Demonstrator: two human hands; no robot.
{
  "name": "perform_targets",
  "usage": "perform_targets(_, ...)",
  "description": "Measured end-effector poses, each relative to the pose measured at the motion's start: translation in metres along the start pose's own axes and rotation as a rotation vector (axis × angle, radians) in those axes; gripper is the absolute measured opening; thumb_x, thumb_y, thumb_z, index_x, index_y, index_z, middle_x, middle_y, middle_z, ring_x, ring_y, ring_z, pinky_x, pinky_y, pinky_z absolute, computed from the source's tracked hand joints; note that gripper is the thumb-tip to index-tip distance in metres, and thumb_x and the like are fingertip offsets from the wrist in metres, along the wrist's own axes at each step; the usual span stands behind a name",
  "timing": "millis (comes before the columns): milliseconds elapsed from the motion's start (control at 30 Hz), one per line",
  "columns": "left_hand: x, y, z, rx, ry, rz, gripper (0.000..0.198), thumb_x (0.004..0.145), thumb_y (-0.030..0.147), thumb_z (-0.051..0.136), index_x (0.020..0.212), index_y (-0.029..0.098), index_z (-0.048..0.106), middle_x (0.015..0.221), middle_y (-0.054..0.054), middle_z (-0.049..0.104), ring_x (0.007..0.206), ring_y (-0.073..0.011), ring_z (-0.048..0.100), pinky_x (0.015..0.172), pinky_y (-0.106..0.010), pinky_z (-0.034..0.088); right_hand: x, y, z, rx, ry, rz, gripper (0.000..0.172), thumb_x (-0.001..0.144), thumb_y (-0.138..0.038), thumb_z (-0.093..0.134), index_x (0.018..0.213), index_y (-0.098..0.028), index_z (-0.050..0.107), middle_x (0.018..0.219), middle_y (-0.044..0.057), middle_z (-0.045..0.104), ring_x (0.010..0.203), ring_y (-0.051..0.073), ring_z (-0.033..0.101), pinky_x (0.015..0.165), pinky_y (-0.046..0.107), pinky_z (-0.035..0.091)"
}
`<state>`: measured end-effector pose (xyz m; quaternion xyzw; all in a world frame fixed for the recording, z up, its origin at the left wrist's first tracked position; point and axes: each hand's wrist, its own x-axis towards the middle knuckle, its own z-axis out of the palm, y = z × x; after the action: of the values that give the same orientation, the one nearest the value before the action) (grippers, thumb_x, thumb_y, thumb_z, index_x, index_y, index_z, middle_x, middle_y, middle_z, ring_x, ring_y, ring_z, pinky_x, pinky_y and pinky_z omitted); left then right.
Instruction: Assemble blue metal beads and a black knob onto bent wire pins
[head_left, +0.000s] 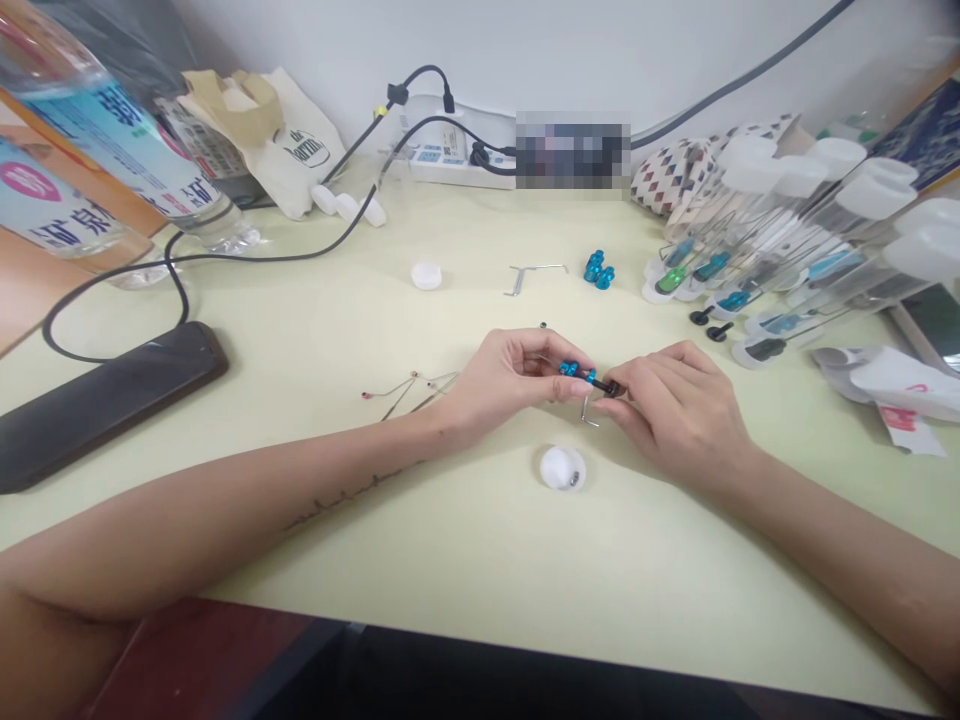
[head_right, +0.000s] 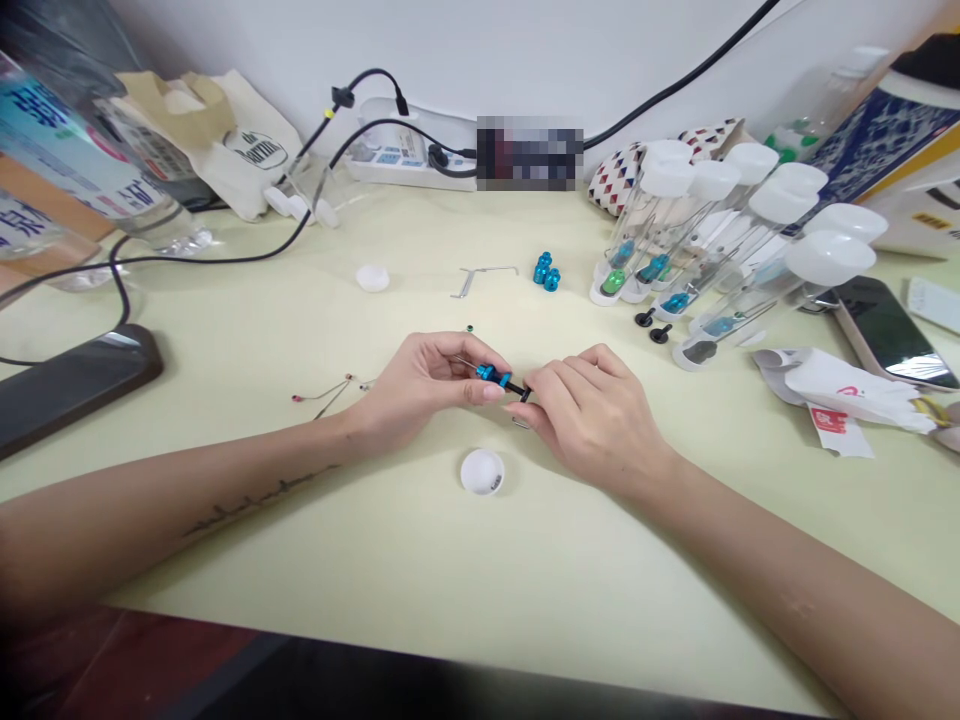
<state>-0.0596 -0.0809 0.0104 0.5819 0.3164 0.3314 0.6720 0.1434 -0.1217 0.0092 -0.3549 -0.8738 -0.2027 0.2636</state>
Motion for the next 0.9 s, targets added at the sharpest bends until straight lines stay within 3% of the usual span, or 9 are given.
perform_targets(100,0.001,-0.001,-0.0008,-0.01,0.008,0.011,0.027,0.068,0.03,0.078,0.088,0.014,0.069,0.081,-0.004,0.065,0.076,-0.0117,0.06,0.069,-0.025,0.048,-0.0008,-0.0008,0.0015,-0.022,0.026,-0.002,0.012,0.089,-0.024,0.059,0.087,-0.016,0.051,0.071,0.003,0.066,0.061,0.013,0.056,0.062,0.029,0.039)
perform_targets(233,0.0013,-0.0014,-0.001,-0.025,0.003,0.013,0.027,0.068,0.031,0.078,0.087,0.014,0.069,0.08,-0.004,0.064,0.075,-0.0109,0.059,0.068,-0.024,0.047,-0.002,-0.0006,0.0024,-0.018,0.069,-0.008,0.015,0.084,-0.014,0.064,0.092,-0.015,0.051,0.078,0.004,0.069,0.066,0.013,0.06,0.064,0.028,0.04)
perform_targets(333,0.0005,-0.0006,-0.0006,-0.009,0.004,0.001,0.027,0.068,0.03,0.078,0.088,0.015,0.069,0.081,-0.004,0.064,0.075,-0.0112,0.06,0.068,-0.024,0.048,-0.0016,0.0005,0.0019,-0.004,0.043,-0.005,0.012,0.088,-0.024,0.06,0.087,-0.016,0.052,0.071,0.004,0.066,0.061,0.013,0.058,0.061,0.029,0.04)
perform_targets(467,-0.0004,0.0006,-0.0005,0.016,-0.016,-0.016,0.027,0.067,0.029,0.078,0.088,0.014,0.07,0.08,-0.004,0.065,0.075,-0.0117,0.061,0.069,-0.025,0.048,0.0008,0.0021,0.0006,0.039,-0.013,-0.022,0.026,0.096,-0.033,0.045,0.076,-0.018,0.05,0.057,0.001,0.059,0.051,0.012,0.049,0.058,0.029,0.038)
perform_targets(633,0.0004,0.0,-0.0011,0.002,-0.011,0.002,0.027,0.068,0.03,0.077,0.089,0.014,0.069,0.08,-0.004,0.065,0.074,-0.0114,0.06,0.07,-0.025,0.048,0.0013,0.0014,-0.0002,-0.026,0.032,-0.059,0.009,0.088,-0.022,0.059,0.087,-0.017,0.053,0.076,0.004,0.067,0.064,0.013,0.056,0.062,0.028,0.04)
perform_targets(733,0.0005,-0.0006,-0.0007,0.004,-0.019,0.015,0.026,0.069,0.029,0.077,0.089,0.014,0.07,0.08,-0.004,0.065,0.074,-0.011,0.06,0.07,-0.025,0.048,0.0004,0.0007,-0.0001,-0.033,0.065,-0.072,0.011,0.084,-0.013,0.062,0.09,-0.017,0.053,0.082,0.004,0.069,0.068,0.012,0.058,0.065,0.027,0.041)
perform_targets(900,-0.0003,-0.0001,0.0001,0.013,-0.023,0.008,0.028,0.068,0.031,0.078,0.089,0.014,0.069,0.079,-0.004,0.066,0.073,-0.0115,0.06,0.069,-0.025,0.047,0.0014,0.0014,-0.0001,-0.001,0.033,-0.055,0.016,0.089,-0.029,0.059,0.082,-0.017,0.053,0.067,0.001,0.065,0.06,0.012,0.056,0.061,0.028,0.039)
